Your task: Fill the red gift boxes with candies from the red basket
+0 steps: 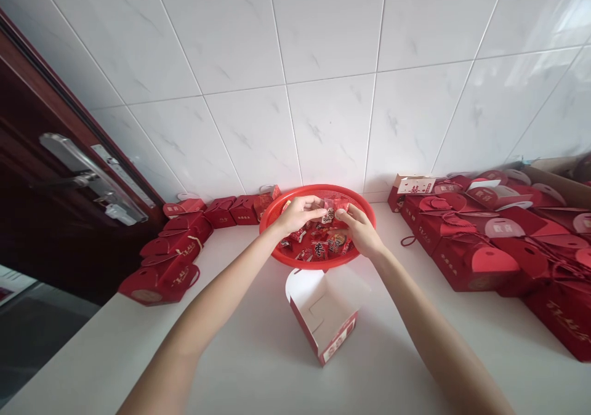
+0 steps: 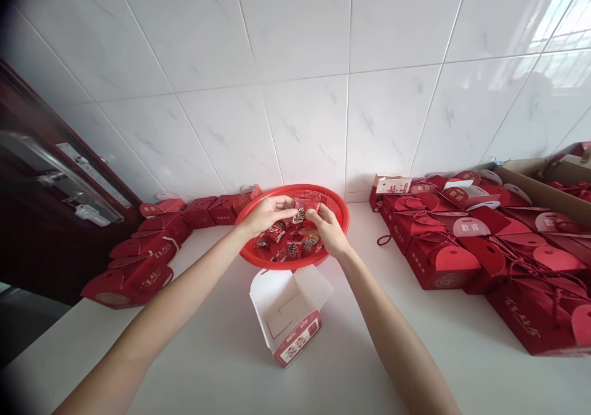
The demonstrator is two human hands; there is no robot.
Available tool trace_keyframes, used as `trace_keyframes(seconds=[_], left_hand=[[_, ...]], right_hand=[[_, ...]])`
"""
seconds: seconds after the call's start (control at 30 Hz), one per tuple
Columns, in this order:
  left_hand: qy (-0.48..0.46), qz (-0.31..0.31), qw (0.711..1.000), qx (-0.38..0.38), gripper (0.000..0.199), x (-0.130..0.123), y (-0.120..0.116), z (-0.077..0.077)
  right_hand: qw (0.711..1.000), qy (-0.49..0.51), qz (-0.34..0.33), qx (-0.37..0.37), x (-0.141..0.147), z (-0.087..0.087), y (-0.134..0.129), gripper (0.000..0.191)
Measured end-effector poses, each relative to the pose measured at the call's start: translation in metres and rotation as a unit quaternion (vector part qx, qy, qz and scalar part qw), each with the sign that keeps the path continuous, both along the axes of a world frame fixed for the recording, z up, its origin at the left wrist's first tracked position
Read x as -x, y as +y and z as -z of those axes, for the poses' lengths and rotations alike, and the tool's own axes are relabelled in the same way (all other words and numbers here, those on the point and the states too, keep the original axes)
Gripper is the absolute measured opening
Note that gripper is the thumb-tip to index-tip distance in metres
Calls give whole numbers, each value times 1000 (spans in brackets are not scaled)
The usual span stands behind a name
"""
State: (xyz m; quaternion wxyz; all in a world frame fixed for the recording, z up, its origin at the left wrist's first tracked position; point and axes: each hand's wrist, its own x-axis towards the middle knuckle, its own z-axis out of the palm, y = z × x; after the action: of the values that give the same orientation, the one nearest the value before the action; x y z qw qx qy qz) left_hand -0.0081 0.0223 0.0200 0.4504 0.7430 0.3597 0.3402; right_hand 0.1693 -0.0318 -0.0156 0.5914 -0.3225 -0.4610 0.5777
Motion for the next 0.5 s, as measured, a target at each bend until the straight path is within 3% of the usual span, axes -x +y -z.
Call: trace_keyframes(seconds=[0.13, 0.27, 0.33, 0.5], left_hand=[[-6, 11, 1000, 25, 38, 4, 12, -4], [86, -128, 986, -59, 33, 20, 44, 1], [133, -168, 974, -70, 27, 28, 61, 6], [223, -161, 959, -73, 27, 32, 82, 21]], right_hand=[[997, 49, 56, 17, 0, 1, 2, 36], [991, 103, 83, 29, 0, 1, 5, 36], [988, 120, 81, 44, -1, 1, 6, 35], [976, 173, 100, 80, -2, 1, 9, 23]])
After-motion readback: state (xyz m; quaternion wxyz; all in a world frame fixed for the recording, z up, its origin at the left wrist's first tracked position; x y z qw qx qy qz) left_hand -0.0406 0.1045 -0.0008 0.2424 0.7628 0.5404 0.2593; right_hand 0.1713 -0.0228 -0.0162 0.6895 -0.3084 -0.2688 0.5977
